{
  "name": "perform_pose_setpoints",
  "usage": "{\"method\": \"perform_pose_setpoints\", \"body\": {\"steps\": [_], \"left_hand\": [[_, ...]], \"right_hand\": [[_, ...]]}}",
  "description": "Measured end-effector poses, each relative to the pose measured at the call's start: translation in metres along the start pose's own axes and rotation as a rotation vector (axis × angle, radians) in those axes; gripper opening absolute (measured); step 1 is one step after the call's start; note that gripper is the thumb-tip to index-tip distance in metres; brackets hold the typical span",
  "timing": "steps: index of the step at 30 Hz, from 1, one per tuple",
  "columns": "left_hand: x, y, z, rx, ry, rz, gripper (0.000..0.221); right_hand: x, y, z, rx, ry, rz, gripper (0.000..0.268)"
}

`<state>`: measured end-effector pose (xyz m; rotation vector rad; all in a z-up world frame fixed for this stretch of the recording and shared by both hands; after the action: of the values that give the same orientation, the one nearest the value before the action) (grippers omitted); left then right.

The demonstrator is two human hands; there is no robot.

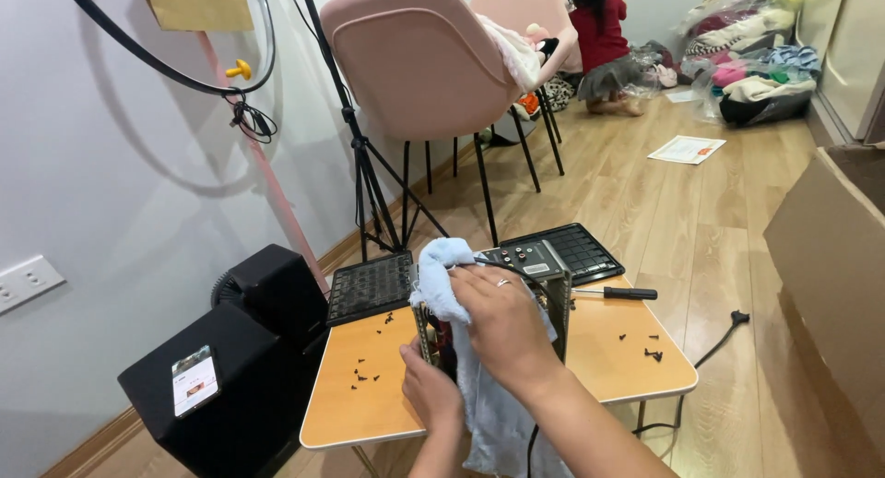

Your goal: Cleaning a computer heat sink by wiping it with a cloth and then using a screwdriver to disassemble it for further cleaning.

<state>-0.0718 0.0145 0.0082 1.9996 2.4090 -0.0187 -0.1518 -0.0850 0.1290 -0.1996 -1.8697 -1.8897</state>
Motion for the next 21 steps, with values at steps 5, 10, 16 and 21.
{"method": "perform_pose_setpoints", "body": {"steps": [5, 10, 16, 21], "left_hand": [[-0.004, 0.006, 0.014, -0.055, 0.075, -0.063, 0.073], [0.001, 0.018, 0.027, -0.092, 0.115, -0.057, 0.074], [0.010, 0.005, 0.011, -0.051, 0.120, 0.023, 0.073], [0.009, -0.011, -0.035, -0.266, -0.100, 0.052, 0.062]], "right_hand": [[0.024, 0.006, -0.008, -0.240, 0.357, 0.100, 0.050], [0.075, -0.015, -0.056, -1.002, 0.604, -0.048, 0.046], [0.148, -0.040, -0.115, -1.006, 0.475, -0.534, 0.022], [0.120, -0.024, -0.120, -0.905, 0.108, -0.295, 0.026]]}}
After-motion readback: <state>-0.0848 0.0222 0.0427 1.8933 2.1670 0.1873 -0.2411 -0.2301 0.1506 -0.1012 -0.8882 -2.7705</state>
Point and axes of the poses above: each hand's wrist, its own y-axis towards the middle knuckle, its own x-axis out of the back of the hand, z = x × y, the point moved 3 cm from there along y, towards the middle knuckle, and after that the axes turned 7 degrees about -y, right-handed, at the moved point
